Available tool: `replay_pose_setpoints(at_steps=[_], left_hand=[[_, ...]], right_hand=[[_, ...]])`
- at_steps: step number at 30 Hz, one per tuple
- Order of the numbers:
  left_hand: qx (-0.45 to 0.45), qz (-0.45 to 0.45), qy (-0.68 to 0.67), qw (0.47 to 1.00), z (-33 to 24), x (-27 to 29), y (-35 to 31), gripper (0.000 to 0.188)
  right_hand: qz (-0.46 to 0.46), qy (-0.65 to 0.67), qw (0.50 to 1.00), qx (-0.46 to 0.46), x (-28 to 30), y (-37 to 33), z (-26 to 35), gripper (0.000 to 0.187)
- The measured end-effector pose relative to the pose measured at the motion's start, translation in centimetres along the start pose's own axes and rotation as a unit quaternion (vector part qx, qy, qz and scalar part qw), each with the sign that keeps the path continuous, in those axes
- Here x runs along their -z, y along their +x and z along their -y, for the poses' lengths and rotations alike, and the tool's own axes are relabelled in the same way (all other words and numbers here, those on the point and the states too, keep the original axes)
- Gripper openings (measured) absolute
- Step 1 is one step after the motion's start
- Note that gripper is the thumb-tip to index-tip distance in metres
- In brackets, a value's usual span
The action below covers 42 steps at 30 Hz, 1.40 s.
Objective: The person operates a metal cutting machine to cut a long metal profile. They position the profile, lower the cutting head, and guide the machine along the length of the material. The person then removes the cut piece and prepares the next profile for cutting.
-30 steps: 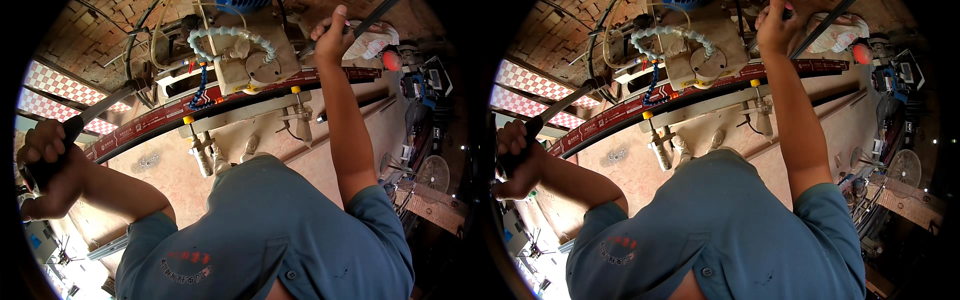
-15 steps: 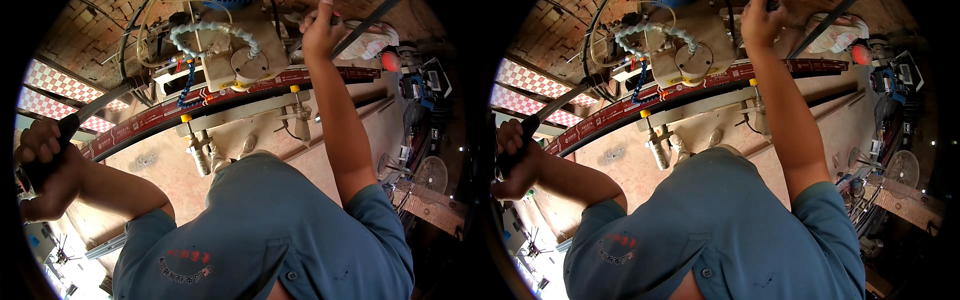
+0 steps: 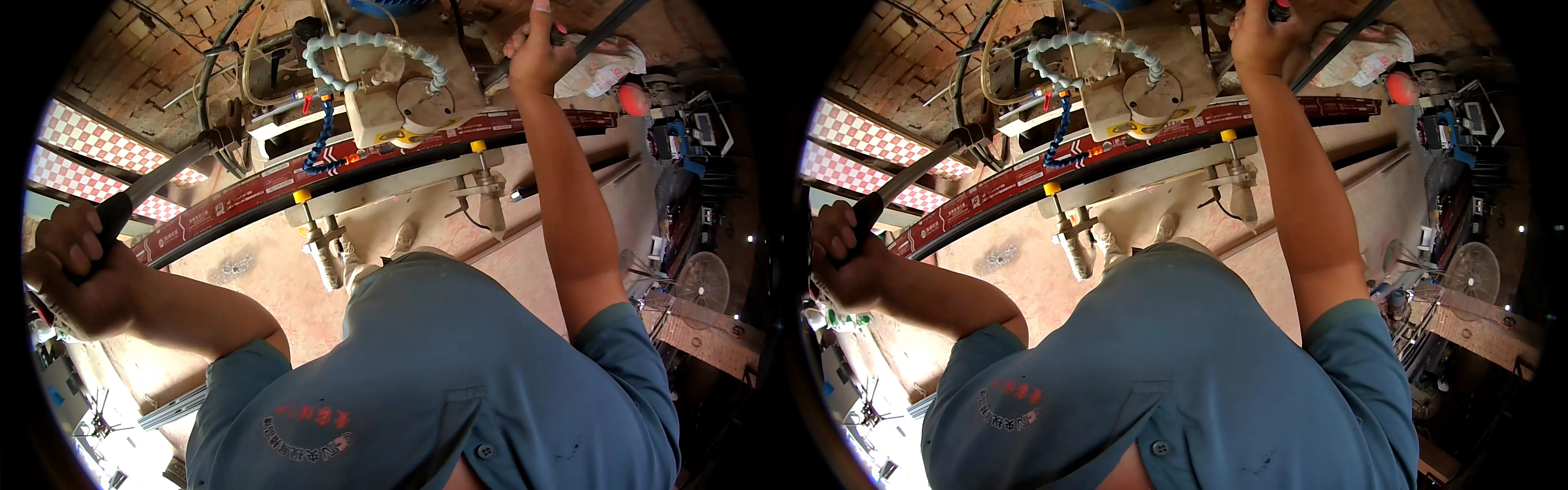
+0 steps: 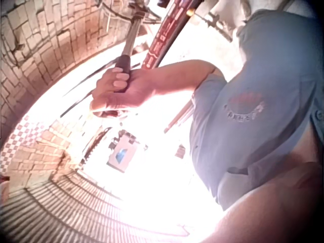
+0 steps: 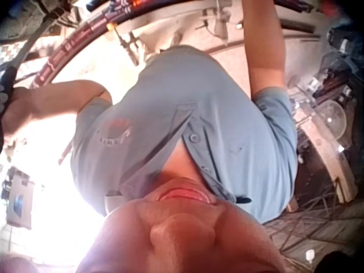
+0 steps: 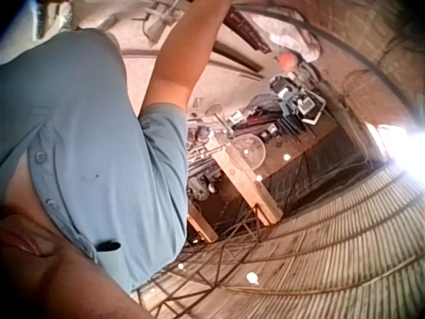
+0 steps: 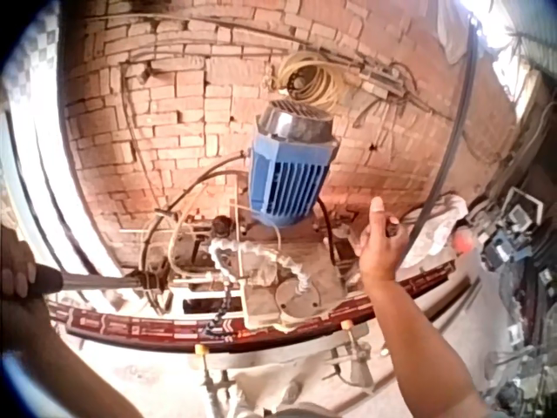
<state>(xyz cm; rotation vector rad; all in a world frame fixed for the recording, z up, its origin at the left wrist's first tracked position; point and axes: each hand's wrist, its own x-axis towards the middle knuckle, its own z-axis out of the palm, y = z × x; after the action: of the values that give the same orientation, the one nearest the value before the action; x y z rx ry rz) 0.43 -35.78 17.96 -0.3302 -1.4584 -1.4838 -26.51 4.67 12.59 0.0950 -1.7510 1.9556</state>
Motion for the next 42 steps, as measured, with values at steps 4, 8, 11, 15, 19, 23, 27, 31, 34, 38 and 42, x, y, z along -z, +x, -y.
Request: replay_pose_setpoints(at_steps=[4,8,11,15,19,23,27,31,34,38,42], left_hand=[[-0.005,-0.051,0.086,0.995,-0.5,-2.6,-0.4,0.042],[-0.017,-0.053,0.058,0.997,-0.5,-2.8,-0.6,0.042],[-0.008,-0.062,0.047,0.997,-0.5,-3.3,-0.5,0.042],[0.003,-0.056,0.055,0.997,-0.7,-3.7,0.5,0.041],[0.058,-0.077,0.029,0.995,-1.0,-4.4,1.9,0.038],[0.053,-0.066,0.030,0.996,0.7,-3.4,4.3,0.018],[0.044,-0.038,0.036,0.998,1.6,-2.8,6.2,0.014],[0.033,-0.050,0.061,0.996,1.4,-3.5,5.9,0.017],[0.036,-0.137,0.102,0.985,0.2,-7.2,4.2,0.024],[0.043,-0.073,0.018,0.996,-0.7,-5.0,2.0,0.036],[0.037,-0.084,0.022,0.996,-0.9,-4.4,0.5,0.040]], right_hand=[[-0.010,0.007,1.000,-0.013,-0.1,-0.3,0.0,0.038],[0.041,0.031,0.998,0.020,0.7,0.2,-0.8,0.046],[0.036,0.047,0.998,0.016,0.7,0.3,-0.9,0.044],[0.035,0.045,0.998,-0.007,0.9,0.0,-0.5,0.043],[0.021,0.045,0.999,-0.023,0.1,-0.5,0.6,0.042],[0.036,0.029,0.999,-0.017,0.5,-0.1,0.5,0.043],[0.044,0.019,0.999,-0.009,0.4,-0.1,0.8,0.045],[0.033,0.035,0.999,-0.012,0.1,-0.3,1.0,0.043],[0.035,0.045,0.998,-0.014,0.6,-0.1,0.5,0.041],[0.043,0.060,0.997,-0.012,0.5,0.0,0.2,0.040],[0.049,0.069,0.996,-0.015,0.5,-0.1,-0.2,0.040]])
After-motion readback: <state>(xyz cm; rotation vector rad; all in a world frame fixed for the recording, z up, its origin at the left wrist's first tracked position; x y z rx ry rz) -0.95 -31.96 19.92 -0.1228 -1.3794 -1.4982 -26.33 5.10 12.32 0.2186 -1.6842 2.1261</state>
